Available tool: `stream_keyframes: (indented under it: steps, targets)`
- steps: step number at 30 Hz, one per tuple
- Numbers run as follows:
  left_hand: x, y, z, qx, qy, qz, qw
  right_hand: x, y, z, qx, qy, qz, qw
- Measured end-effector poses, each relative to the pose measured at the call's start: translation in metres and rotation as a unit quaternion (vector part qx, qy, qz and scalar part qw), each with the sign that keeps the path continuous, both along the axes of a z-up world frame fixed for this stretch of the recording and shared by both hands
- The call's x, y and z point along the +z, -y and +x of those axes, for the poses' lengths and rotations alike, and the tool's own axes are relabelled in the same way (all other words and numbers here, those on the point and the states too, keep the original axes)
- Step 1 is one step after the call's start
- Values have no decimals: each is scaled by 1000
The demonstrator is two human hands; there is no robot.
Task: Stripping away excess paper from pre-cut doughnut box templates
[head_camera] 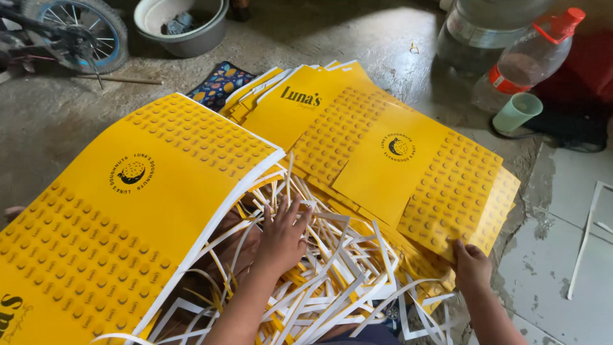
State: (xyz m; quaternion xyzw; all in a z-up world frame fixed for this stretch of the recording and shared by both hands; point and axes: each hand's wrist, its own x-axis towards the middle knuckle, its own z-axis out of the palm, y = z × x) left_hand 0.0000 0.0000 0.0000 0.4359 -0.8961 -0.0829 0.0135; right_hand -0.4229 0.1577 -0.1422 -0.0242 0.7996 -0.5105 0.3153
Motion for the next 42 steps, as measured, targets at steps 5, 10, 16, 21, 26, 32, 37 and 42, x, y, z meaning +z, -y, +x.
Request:
stream_keyframes:
  steps: [5, 10, 16, 21, 26, 32, 37, 42]
  targets:
    - [-14, 0, 4, -3, -5, -17, 1000, -5, -7, 8, 45, -68, 98, 992]
    - [-17, -3, 6, 2, -23, -34, 999, 50, 1, 39, 29, -47, 56, 997]
    - [6, -33, 30, 31, -92, -13, 995, 17, -1, 27, 229, -364, 99, 897]
    - [26, -106, 84, 23, -224, -171, 959, -47, 20, -14, 388, -529, -75, 751]
    - [53, -194, 142, 137, -225, -259, 929, -41, 75, -33, 354, -501, -80, 786]
    - [50, -261, 186, 356, -224, -377, 825, 141, 69, 173, 443, -370, -401, 711]
    - [18, -275, 220, 487, -216, -357, 767, 180, 43, 313, 618, -350, -423, 563]
    - [-5, -278, 251, 624, -140, -142, 755, 129, 46, 393, 819, -414, -280, 283]
